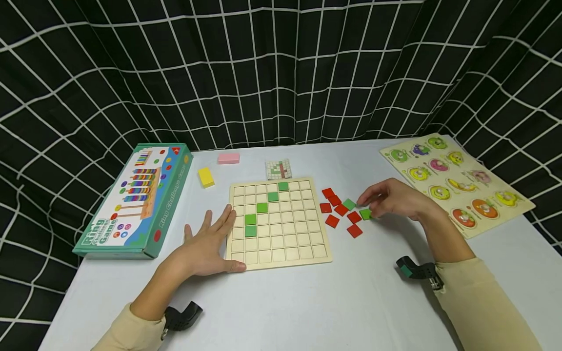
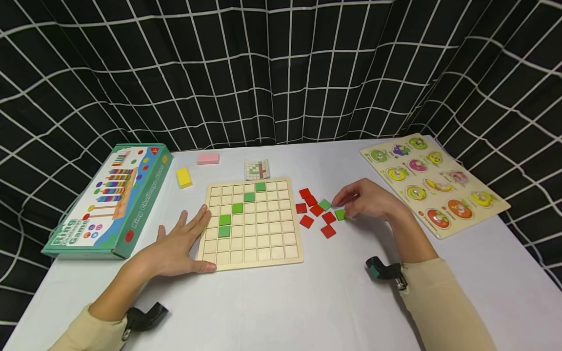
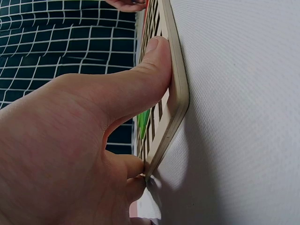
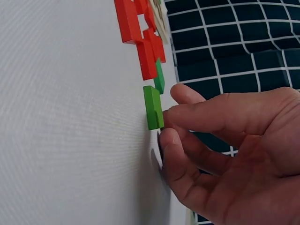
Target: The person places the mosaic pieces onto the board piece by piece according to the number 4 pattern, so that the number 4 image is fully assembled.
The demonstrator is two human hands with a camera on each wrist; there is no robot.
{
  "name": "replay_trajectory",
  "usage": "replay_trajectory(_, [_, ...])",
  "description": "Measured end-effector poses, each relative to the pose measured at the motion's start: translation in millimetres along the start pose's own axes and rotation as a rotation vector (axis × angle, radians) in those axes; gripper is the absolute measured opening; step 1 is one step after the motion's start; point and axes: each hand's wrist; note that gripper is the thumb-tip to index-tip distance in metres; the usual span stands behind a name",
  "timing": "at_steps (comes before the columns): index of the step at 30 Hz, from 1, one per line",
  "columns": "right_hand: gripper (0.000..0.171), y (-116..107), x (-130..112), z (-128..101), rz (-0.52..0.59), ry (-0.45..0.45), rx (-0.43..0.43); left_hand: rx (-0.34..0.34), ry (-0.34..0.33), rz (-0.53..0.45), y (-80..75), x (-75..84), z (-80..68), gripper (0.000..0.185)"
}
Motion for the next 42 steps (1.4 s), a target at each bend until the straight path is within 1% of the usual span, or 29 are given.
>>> replay_trajectory(4, [0.041, 1.1, 0.2, 1.1, -0.005, -0.005, -0.011, 0.0, 0.001, -0.001, 0.3, -0.7, 0.0, 0.13])
replay_trajectory(10, [0.04, 4.3, 0.2, 3.6, -0.052, -0.022, -0.014, -0.007, 0.0, 0.006, -0.3, -1.6, 0.4, 0.13])
replay_trajectory(24, [0.033, 7.2, 0.9, 4.8, -0.129, -0.059, 0.03, -0.008, 0.003, 0.003, -0.6, -1.7, 0.2, 0.13])
replay_trajectory(33, [0.031, 5.2, 2.0, 3.5, -0.124, -0.084, 0.041, -0.009, 0.003, 0.001, -0.4, -1.6, -0.2, 0.13])
replay_trajectory(42, [0.033, 3.9, 3.1, 1.7, -0.121, -0.061, 0.07, -0.005, 0.008, 0.004, -0.2, -2.5, 0.2, 0.13])
Point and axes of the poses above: each hand's wrist, its own z-axis towards the middle knuckle, its own y-axis out of the palm, x = y × z, and after that the axes turned 14 degrees about -z, right-handed
